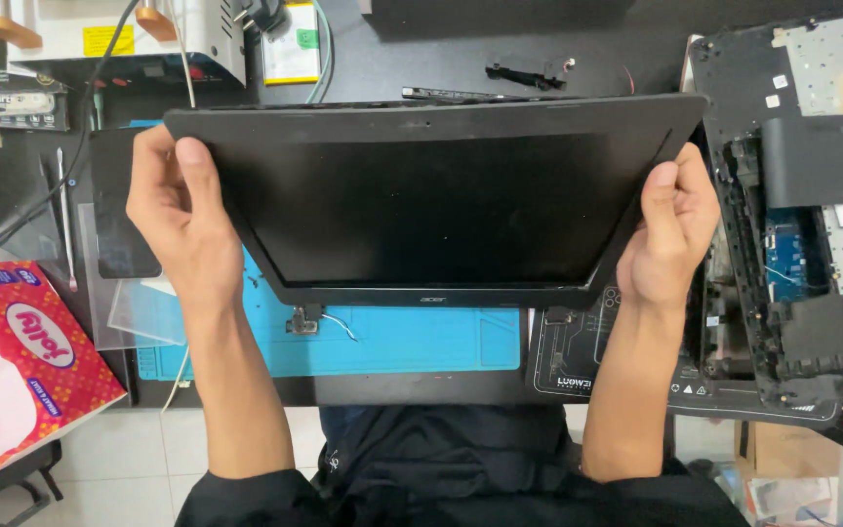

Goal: The person uses a screwdriver to fasten screws onto the laptop screen assembly. They then attach the plastic bezel around the screen, aligning the edges and snapping it into place. Finally, they connect a ribbon cable to the back of the screen assembly.

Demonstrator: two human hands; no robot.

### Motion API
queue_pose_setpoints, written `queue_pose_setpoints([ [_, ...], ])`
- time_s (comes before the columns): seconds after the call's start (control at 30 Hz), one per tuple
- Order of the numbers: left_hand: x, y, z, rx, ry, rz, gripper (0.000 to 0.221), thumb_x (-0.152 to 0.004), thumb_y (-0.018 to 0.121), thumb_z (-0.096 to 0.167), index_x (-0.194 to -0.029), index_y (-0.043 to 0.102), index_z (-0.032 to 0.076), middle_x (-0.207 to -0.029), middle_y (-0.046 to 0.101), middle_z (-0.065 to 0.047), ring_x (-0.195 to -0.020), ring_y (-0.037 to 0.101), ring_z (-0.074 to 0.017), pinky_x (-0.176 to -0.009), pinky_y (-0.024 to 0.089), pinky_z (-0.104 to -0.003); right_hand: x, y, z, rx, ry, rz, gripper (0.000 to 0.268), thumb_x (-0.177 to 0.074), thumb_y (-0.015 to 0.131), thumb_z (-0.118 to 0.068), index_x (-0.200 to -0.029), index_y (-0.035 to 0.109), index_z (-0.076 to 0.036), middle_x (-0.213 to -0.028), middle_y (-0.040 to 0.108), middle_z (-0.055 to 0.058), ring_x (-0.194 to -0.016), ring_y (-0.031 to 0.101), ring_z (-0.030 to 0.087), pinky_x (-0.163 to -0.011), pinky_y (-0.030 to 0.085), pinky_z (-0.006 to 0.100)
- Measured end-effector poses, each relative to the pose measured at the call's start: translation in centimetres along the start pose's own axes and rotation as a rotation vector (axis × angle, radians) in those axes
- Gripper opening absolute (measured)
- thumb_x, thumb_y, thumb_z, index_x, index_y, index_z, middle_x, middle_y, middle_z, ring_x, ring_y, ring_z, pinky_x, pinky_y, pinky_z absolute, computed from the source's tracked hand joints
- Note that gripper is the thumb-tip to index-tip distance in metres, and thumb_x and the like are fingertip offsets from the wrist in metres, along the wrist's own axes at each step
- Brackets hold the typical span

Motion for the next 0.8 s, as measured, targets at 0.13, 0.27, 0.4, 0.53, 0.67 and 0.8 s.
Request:
queue_pose_setpoints([
  [0.13, -1.1, 0.4, -0.4, 0.026, -0.001, -0.018, 0.026, -0.122, 0.058, 0.025, -0.115, 0.06, 0.0, -0.09, 0.055, 0.006, -0.079, 0.041, 0.0001, -0.07, 0.031, -0.018, -1.1, 0.9, -1.1, -0.03, 0.019, 0.0, 0.027, -0.116, 0.062, -0.027, -0.124, 0.06, -0.001, -0.118, 0.066, 0.002, -0.102, 0.056, 0.006, -0.096, 0.042, 0.02],
  [0.27, -2.0, 0.7, 0.7, 0.044, 0.014, -0.051, 0.028, -0.122, 0.057, 0.028, -0.113, 0.057, 0.001, -0.087, 0.052, 0.008, -0.076, 0.04, 0.0002, -0.067, 0.029, -0.018, -2.6, 1.2, -2.4, 0.026, -0.016, -0.022, 0.03, -0.114, 0.067, -0.026, -0.128, 0.062, 0.0, -0.117, 0.067, 0.001, -0.105, 0.058, 0.005, -0.098, 0.044, 0.019],
  [0.4, -2.9, 0.4, 0.6, 0.017, 0.067, -0.18, 0.029, -0.125, 0.06, 0.028, -0.117, 0.059, 0.0, -0.086, 0.052, 0.006, -0.074, 0.039, -0.001, -0.066, 0.028, -0.019, -4.5, 0.9, -3.1, 0.157, -0.021, -0.076, 0.028, -0.111, 0.08, -0.022, -0.113, 0.067, 0.003, -0.1, 0.067, 0.0, -0.089, 0.056, 0.004, -0.082, 0.043, 0.018],
  [0.53, -4.2, 0.6, 2.0, 0.028, 0.013, -0.25, 0.025, -0.123, 0.064, 0.025, -0.118, 0.06, 0.002, -0.084, 0.052, 0.006, -0.074, 0.042, -0.0001, -0.066, 0.03, -0.017, -5.7, 1.0, -3.2, 0.207, -0.017, -0.127, 0.027, -0.106, 0.087, -0.017, -0.105, 0.069, 0.003, -0.093, 0.067, -0.001, -0.082, 0.057, 0.004, -0.077, 0.044, 0.017],
  [0.67, -4.7, 2.3, 5.5, -0.019, -0.031, -0.344, 0.026, -0.101, 0.07, 0.02, -0.114, 0.054, 0.005, -0.095, 0.061, 0.008, -0.083, 0.054, 0.0027, -0.068, 0.041, -0.014, -5.9, 0.2, -2.3, 0.164, 0.002, -0.101, 0.028, -0.104, 0.09, -0.012, -0.097, 0.068, 0.003, -0.085, 0.064, 0.0, -0.073, 0.053, 0.004, -0.068, 0.039, 0.016],
  [0.8, -4.6, 0.8, 1.5, -0.023, -0.037, -0.361, 0.022, -0.115, 0.074, 0.018, -0.116, 0.059, 0.002, -0.094, 0.063, 0.004, -0.08, 0.053, 0.0009, -0.067, 0.039, -0.015, -6.7, 1.4, -3.4, 0.22, -0.014, -0.15, 0.027, -0.101, 0.091, -0.012, -0.098, 0.068, 0.004, -0.087, 0.066, 0.0, -0.076, 0.058, 0.003, -0.069, 0.043, 0.016],
])
Point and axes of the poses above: each hand's wrist, its own x-axis away from the middle knuckle, its own y-axis out of the palm, z = x × y, the point moved 6 cm from there along -x, towards the middle knuckle
